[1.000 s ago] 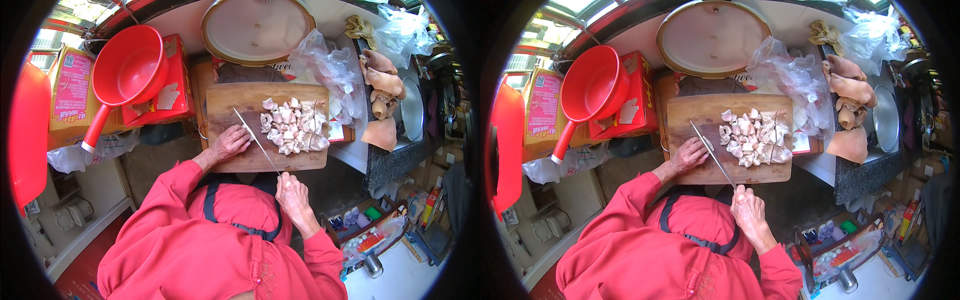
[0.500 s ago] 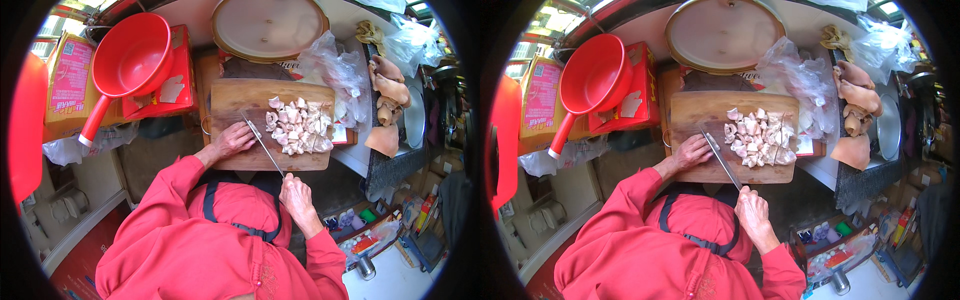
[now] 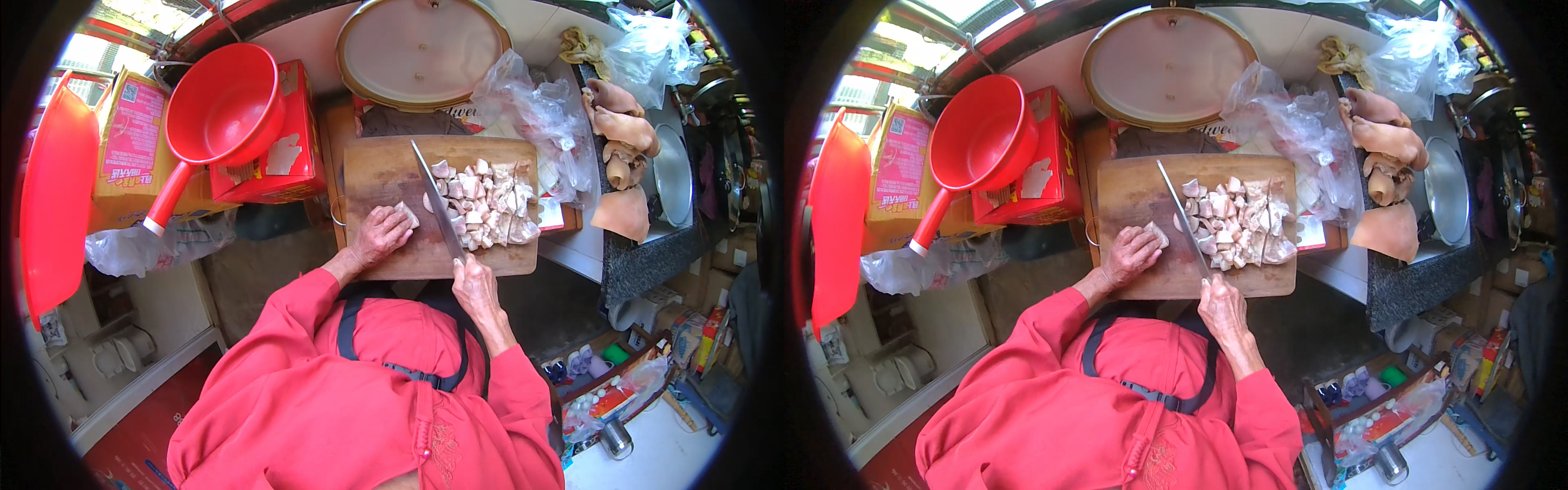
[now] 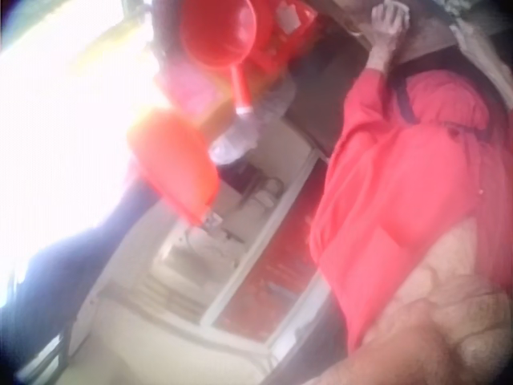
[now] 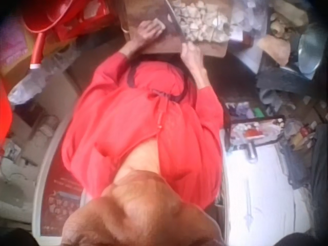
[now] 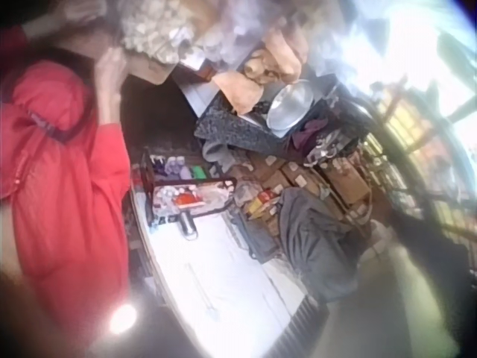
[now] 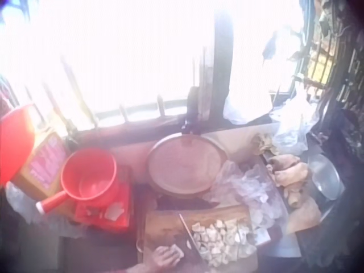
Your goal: The person uses a knife to cut pieces of meat on a wooden cutting board. The person repeatedly slices the meat into smaller pieces and occasionally adjusts the pieces on the board.
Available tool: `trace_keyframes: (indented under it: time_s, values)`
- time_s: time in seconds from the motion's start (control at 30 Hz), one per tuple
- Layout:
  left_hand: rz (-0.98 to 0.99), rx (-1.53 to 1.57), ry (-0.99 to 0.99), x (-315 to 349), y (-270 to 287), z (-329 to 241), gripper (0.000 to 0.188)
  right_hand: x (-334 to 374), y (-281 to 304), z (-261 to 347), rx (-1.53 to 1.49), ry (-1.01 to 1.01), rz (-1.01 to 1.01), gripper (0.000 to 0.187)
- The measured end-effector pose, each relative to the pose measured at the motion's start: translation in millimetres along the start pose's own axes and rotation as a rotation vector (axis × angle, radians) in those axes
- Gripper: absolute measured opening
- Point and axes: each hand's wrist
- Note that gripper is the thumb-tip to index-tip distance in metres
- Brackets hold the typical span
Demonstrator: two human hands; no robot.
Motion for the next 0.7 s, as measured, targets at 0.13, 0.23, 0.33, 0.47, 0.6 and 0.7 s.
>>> trace_keyframes:
  time_s: [0.13,0.23,0.33,0.47,0.6,0.7]
  values:
    - [0.018,0.038,0.001,-1.5,0.7,0.5,0.024,32.3,12.4,18.8,0.219,0.061,0.077,0.018]
    - [0.014,0.055,-0.001,-3.9,3.1,-0.2,0.026,46.9,17.6,32.0,0.374,0.037,0.136,0.015]
    - [0.017,0.074,-0.021,-6.5,5.8,-0.4,0.027,54.8,20.3,38.5,0.47,0.037,0.14,0.011]
    - [0.025,0.094,-0.013,-8.2,6.8,-0.5,0.026,57.0,20.1,41.4,0.556,0.044,0.134,0.01]
    - [0.017,0.127,0.009,-8.7,6.6,0.2,0.023,52.2,21.1,42.9,0.58,0.036,0.169,0.01]
    - [0.03,0.139,0.018,-9.1,6.0,-0.2,0.022,46.9,23.9,44.6,0.597,0.014,0.218,0.009]
Point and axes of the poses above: each hand's wrist, its own x-axis away from the middle knuckle, its own y-axis out of the back of the hand, z = x × y, and after that the axes turned 2 degrees about y, right-handed
